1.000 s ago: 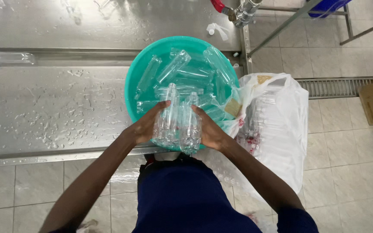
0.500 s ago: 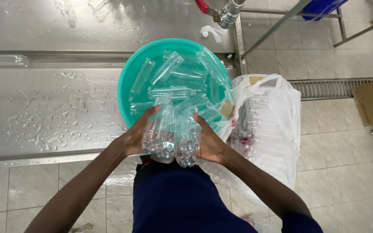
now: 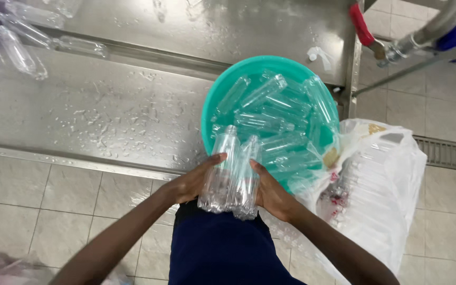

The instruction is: The person washes clear cylindrical glassware in a green basin filled with water, using both hands to scrub and rinse the items. They repeatedly transfer the glassware from a white plastic bag into the basin and then place the cleaned pieces onto a stainless steel counter. The person briefly uses a smartphone before resuming the washing task.

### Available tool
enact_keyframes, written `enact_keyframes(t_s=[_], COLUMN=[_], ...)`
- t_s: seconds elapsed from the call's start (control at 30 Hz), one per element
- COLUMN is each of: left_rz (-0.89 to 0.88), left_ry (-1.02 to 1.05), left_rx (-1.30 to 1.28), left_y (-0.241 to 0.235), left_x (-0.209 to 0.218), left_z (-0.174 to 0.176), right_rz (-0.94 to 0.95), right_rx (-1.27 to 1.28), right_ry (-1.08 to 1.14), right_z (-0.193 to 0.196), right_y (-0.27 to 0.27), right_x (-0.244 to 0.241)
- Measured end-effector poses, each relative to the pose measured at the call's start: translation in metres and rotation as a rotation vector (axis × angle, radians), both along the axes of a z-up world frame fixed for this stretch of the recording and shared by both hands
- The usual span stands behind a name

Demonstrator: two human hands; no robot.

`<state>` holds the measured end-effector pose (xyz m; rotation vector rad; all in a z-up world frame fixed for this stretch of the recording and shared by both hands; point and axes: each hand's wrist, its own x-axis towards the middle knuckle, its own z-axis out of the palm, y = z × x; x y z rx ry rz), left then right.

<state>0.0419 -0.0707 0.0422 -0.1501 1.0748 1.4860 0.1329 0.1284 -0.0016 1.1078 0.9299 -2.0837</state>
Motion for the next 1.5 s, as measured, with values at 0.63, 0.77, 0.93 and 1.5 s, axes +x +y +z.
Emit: enact_keyframes(t_s=[0.63, 0.77, 0.93, 1.5], left_rz=[0.839, 0.932, 0.626, -0.069], left_ry=[0.501, 0.604, 0.498, 0.877], left_rx=[-0.354, -0.331, -0.031, -0.132], left_y=[-0.29, -0.319, -0.232, 0.045], left_x=[-0.33, -0.354, -0.254, -0.05], left_z=[-0.192, -0.189, -0.222, -0.262], right_rz=[0.202, 0.304, 0.277, 1.145], right_rx=[0.404, 0.389, 0.306, 2.181], right_ry=[0.8, 0.909, 0.955, 0.965], right_z=[-0.11, -0.106, -0.155, -0.156], right_y=[-0.289, -0.251, -0.12, 0.14], right_x=[-0.412, -0.375, -0.193, -0.156])
